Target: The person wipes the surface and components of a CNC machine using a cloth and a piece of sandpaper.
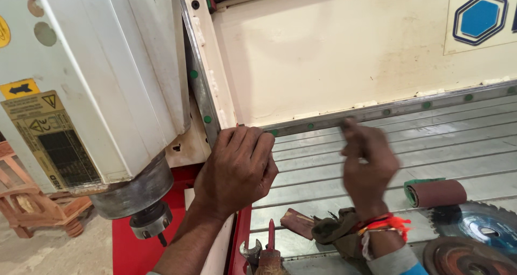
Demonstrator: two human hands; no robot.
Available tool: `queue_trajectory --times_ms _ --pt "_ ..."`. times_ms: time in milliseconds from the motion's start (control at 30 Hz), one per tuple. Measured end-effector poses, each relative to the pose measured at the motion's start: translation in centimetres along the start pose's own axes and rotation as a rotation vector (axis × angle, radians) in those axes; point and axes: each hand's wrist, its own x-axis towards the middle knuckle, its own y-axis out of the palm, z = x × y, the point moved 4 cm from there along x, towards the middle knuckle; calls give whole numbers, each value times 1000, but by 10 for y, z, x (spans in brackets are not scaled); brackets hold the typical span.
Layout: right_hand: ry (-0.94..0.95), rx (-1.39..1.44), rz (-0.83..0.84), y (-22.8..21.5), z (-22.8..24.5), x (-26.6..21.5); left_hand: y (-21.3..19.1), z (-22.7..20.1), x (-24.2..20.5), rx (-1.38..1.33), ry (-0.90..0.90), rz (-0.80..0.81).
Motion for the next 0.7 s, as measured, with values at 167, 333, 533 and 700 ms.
queue_trajectory --times_ms 167,333,533,700 --pt "274 234 -53 5 -11 -1 -1 1 0 15 11 15" --pt "384 424 -219 1 -24 7 1 2 0 19 -10 35" --pt "363 296 -171 -9 -20 12 -1 2 -1 16 3 13" --pt "342 272 -65 5 -7 0 -5 1 -2 -32 -4 7"
